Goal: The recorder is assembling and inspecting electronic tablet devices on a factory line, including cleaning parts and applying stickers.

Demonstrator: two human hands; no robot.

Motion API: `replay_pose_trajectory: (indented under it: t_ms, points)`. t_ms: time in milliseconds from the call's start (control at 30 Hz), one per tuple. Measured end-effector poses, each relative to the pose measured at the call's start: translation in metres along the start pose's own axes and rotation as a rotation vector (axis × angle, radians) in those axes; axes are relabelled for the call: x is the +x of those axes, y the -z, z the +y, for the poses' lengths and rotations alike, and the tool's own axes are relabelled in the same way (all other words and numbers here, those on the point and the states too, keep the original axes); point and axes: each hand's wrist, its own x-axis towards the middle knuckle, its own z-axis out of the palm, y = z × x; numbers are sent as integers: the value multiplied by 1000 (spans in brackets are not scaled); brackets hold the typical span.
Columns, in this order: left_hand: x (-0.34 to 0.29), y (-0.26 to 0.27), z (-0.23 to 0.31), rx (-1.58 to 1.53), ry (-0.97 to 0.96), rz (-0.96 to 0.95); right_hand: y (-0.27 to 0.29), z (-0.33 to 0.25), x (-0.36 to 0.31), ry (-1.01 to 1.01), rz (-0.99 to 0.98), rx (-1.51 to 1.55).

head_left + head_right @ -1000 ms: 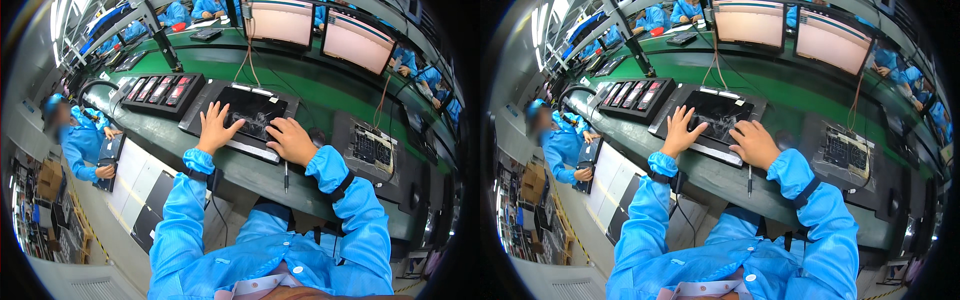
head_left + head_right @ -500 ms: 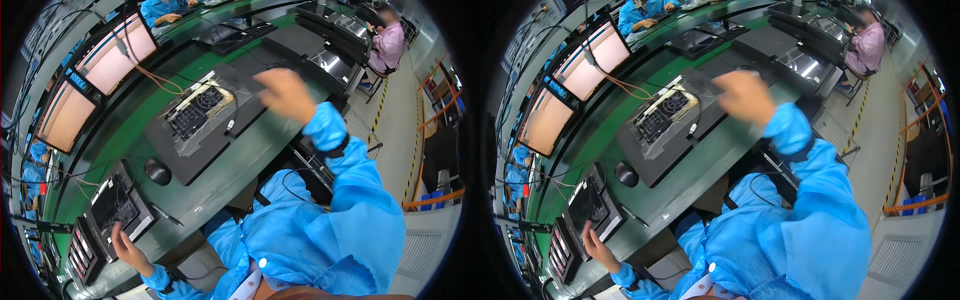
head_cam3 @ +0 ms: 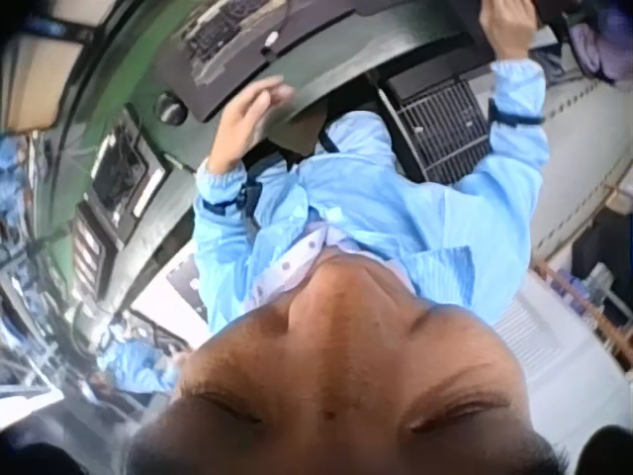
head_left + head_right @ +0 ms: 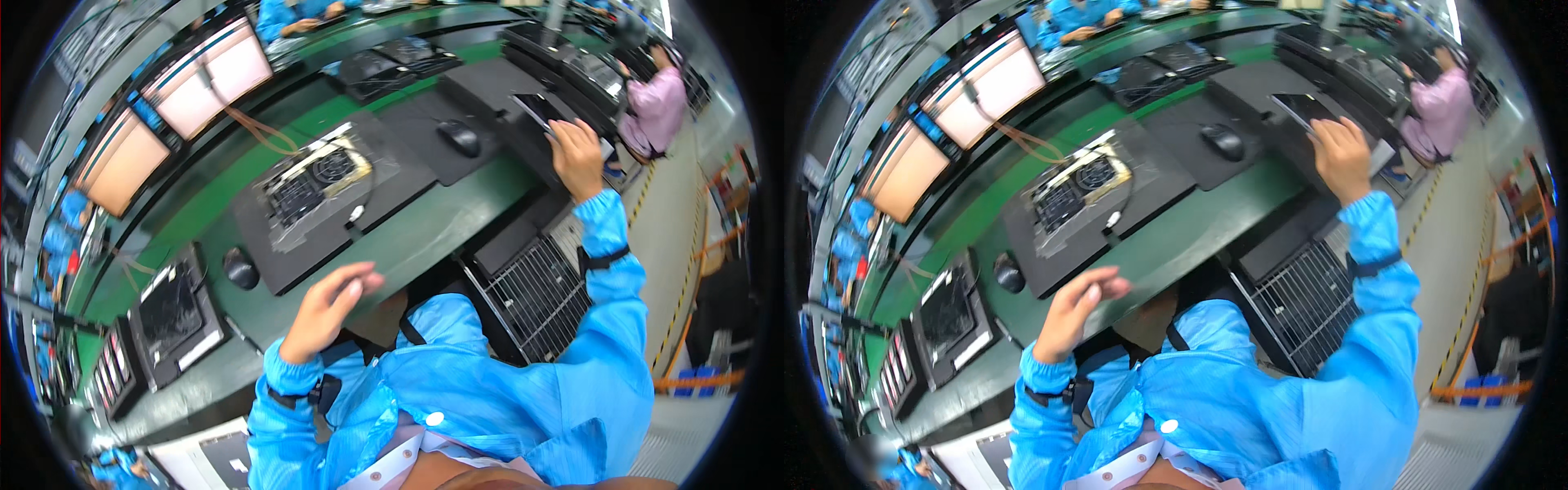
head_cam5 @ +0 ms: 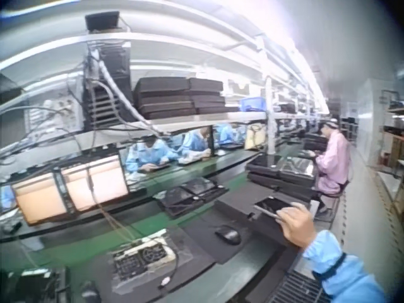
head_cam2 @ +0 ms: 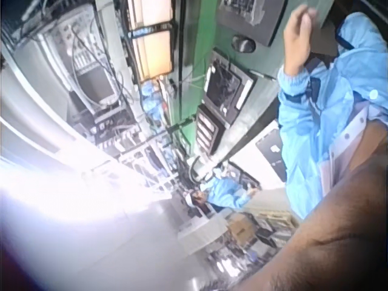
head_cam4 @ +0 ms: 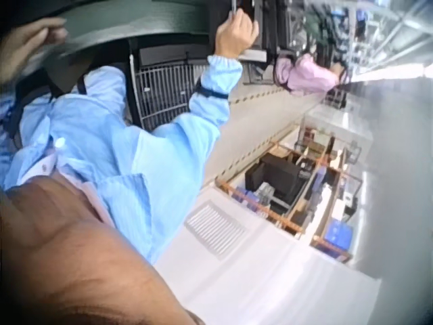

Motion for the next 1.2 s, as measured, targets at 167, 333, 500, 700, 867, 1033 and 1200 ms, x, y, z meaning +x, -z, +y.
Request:
replay_pose_trajectory:
  t_ms: [167, 333, 500, 700, 867, 1033, 1200]
  points:
    - [37, -19, 25, -888, -18, -217, 52, -99, 36, 305, 307, 307]
    - [-1, -24, 9, -898, -97, 333, 31, -205, 49, 554, 329, 605]
    - [-70, 8, -26, -975, -204, 663, -43, -229, 71, 154, -96, 872]
    - [-132, 21, -39, -1001, -412, 879, -84, -246, 52, 408, -301, 951]
    - [-136, 38, -47, -994, -503, 871, -52, -268, 66, 220, -534, 1138]
    - [-111, 44, -57, -996, -504, 825, 14, -331, 90, 21, -403, 1570]
    - [-105, 37, -53, -1037, -469, 763, 25, -367, 93, -200, -505, 1705]
